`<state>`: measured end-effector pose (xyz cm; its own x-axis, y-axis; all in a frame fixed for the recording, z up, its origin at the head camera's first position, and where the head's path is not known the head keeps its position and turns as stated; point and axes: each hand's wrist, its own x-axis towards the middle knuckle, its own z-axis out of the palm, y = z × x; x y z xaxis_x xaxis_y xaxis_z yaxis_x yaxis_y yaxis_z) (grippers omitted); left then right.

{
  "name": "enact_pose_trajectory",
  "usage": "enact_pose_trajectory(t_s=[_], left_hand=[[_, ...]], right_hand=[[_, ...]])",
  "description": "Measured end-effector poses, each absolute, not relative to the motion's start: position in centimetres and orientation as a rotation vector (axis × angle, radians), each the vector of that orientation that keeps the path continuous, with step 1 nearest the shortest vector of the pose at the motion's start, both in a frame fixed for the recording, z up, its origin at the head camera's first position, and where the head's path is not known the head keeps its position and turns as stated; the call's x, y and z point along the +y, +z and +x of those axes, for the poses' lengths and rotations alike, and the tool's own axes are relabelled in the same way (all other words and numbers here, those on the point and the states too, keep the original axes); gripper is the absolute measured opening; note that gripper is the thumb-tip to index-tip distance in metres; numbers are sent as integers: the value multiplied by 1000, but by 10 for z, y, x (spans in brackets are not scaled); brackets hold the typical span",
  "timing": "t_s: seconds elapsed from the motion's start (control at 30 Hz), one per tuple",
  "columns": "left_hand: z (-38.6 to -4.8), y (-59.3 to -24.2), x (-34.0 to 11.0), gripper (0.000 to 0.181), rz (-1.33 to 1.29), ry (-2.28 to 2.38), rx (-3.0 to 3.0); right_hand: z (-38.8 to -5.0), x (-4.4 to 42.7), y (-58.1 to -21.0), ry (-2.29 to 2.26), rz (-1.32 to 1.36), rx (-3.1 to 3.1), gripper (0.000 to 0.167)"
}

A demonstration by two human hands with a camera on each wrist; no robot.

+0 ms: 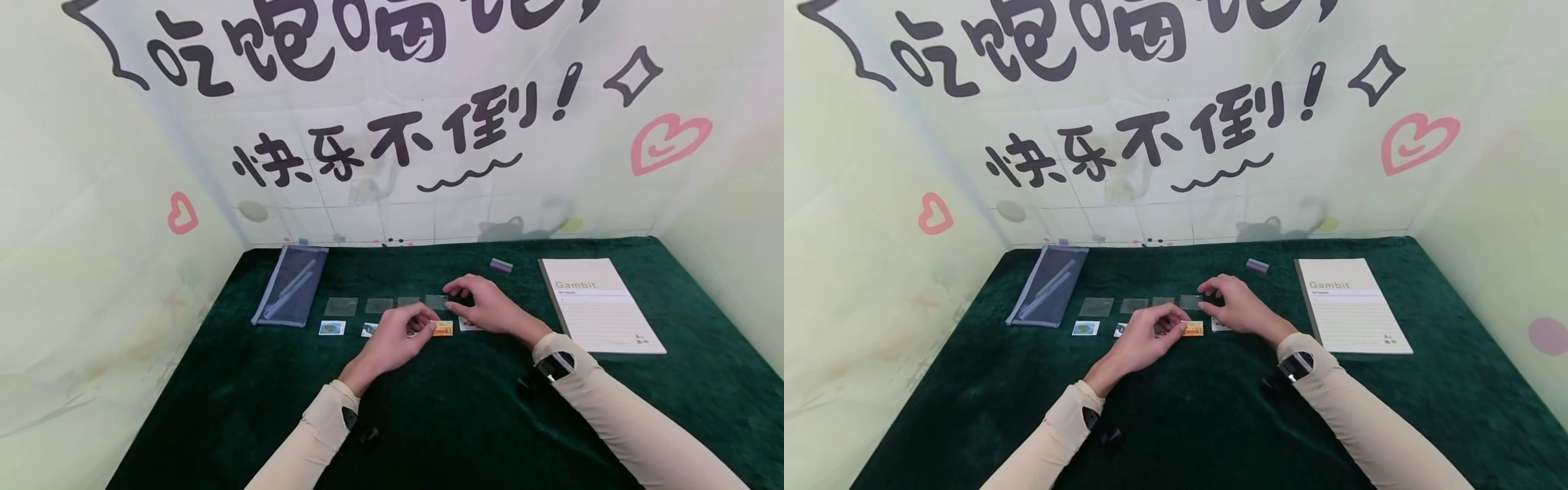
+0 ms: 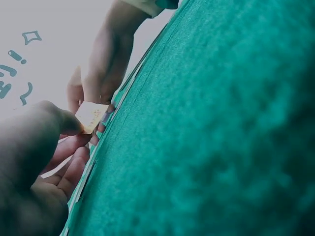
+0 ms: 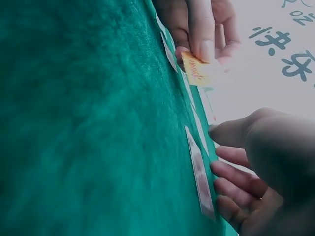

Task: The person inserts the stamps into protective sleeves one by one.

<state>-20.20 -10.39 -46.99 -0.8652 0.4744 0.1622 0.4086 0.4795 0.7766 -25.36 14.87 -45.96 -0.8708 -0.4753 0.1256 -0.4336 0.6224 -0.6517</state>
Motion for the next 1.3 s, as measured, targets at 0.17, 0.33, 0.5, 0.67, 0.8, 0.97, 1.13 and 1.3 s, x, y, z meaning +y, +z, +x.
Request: enact_pose_trajectory(t_s=[0.17,0.33,0.5,0.67,0.8,0.97,1.13,1.3], left_hand=[[-202,-469,-104,15,763,1371,2620],[-201,-468,-105,17,741,1393,2600],[-202,-469,-103,20,739,1420,2586],[-202,-470,-102,23,708,1455,2579],[-200,-470,-103,21,674,1495,2568],[-199,-471,-103,17,644,1624,2466],[-200,-474,-105,18,585,1760,2338],[-200,-477,-104,17,563,1859,2254]], right_hand=[[-260,133,-460,-1019,-699,2820,29],[-260,129,-460,-1028,-633,2819,20],[-249,139,-457,-1118,-654,2771,8],[-230,155,-454,-1210,-695,2756,12],[-215,164,-455,-1291,-685,2732,13],[-200,172,-460,-1404,-617,2618,14],[-196,175,-469,-1511,-541,2566,18],[-196,179,-473,-1601,-503,2508,19]])
